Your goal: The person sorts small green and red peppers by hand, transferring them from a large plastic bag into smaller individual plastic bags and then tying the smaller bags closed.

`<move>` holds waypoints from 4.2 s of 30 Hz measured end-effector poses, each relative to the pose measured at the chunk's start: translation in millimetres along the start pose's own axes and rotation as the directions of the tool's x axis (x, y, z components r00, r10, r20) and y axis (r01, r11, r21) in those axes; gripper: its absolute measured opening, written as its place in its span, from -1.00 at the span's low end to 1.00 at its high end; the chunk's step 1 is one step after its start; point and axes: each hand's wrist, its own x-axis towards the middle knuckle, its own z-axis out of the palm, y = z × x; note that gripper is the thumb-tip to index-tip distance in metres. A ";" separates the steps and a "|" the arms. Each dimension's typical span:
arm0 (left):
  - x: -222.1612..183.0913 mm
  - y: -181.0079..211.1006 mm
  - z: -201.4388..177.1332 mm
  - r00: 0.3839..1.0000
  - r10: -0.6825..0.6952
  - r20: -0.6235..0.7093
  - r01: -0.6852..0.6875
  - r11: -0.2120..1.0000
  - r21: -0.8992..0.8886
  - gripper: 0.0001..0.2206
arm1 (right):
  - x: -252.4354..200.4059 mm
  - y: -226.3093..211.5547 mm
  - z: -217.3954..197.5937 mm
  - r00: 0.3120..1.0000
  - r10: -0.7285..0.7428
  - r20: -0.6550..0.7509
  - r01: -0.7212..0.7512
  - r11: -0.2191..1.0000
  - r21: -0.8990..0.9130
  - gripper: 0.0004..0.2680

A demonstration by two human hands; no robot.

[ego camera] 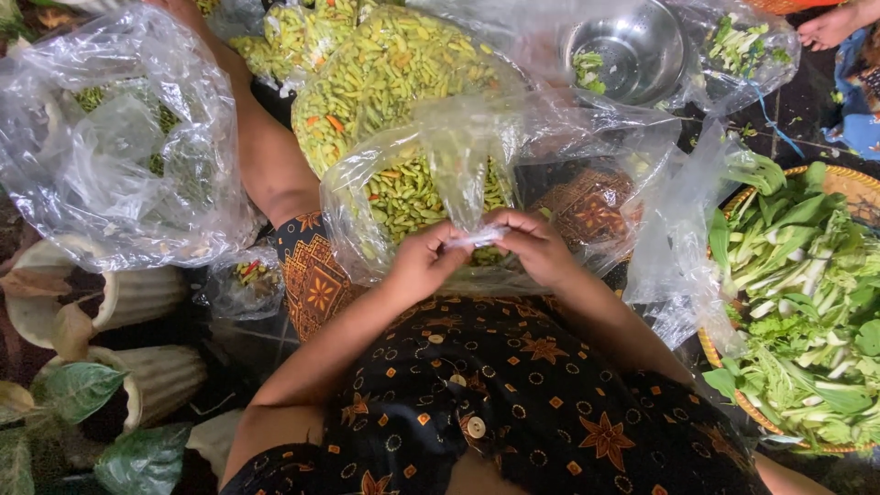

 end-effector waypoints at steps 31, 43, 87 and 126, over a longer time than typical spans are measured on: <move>6.0 -87.4 -19.9 0.999 -0.049 -0.001 0.049 0.998 0.033 -0.87 | 255.4 -116.0 -122.5 1.000 -0.023 0.000 0.006 0.285 -0.959 -0.28; 3.8 -146.7 -41.1 0.960 -0.214 0.183 0.261 0.919 -0.295 -0.88 | 379.4 90.7 -239.9 0.750 0.464 -0.471 -0.212 -0.506 -0.836 0.14; 5.3 -68.3 5.9 0.935 -0.313 -0.166 0.201 0.855 -0.478 -0.90 | 31.1 20.9 31.3 0.978 -0.080 0.194 0.183 0.777 -0.602 -0.83; -15.5 -81.7 -46.3 0.975 0.100 -0.200 -0.106 0.994 -0.023 -0.40 | 119.8 57.6 40.5 0.870 0.493 0.022 -0.118 0.252 -0.960 -0.38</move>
